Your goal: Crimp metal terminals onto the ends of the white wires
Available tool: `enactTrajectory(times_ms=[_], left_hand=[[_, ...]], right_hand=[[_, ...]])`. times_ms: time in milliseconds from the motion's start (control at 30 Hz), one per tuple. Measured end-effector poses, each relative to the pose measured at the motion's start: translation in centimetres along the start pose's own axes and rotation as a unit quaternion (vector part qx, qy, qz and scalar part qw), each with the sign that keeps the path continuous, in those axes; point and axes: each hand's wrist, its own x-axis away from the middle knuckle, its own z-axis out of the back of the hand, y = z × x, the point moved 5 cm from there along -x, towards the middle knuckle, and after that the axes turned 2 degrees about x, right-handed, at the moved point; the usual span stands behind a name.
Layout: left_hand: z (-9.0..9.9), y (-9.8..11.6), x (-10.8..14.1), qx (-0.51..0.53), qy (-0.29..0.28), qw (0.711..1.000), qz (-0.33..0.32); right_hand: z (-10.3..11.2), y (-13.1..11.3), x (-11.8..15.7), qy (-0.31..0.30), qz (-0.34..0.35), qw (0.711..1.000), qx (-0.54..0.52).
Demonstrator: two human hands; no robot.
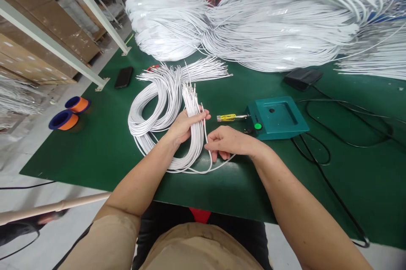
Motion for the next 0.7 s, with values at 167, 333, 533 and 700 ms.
enactTrajectory(times_ms=[167,333,533,700], left_hand=[[-0.6,-0.2,0.4,-0.044,-0.044,0.998,-0.01],[-1.7,-0.7,0.8,-0.102,-0.098,0.99,-0.014],[-2.1,-1.1,1.0,-0.126,-0.098,0.987,-0.014],[-1.9,-1.0,1.2,-0.102,-0.073,0.992,-0.015]], right_hand=[[3.5,0.0,0.6,0.239,0.014,0.971,-0.023],[4.7,0.1,0.8,0.351,0.064,0.927,-0.116],[4.1,0.9,-0.2,0.334,0.094,0.911,-0.221],[3.6,1.4,-0.8,0.309,0.085,0.882,-0.345]])
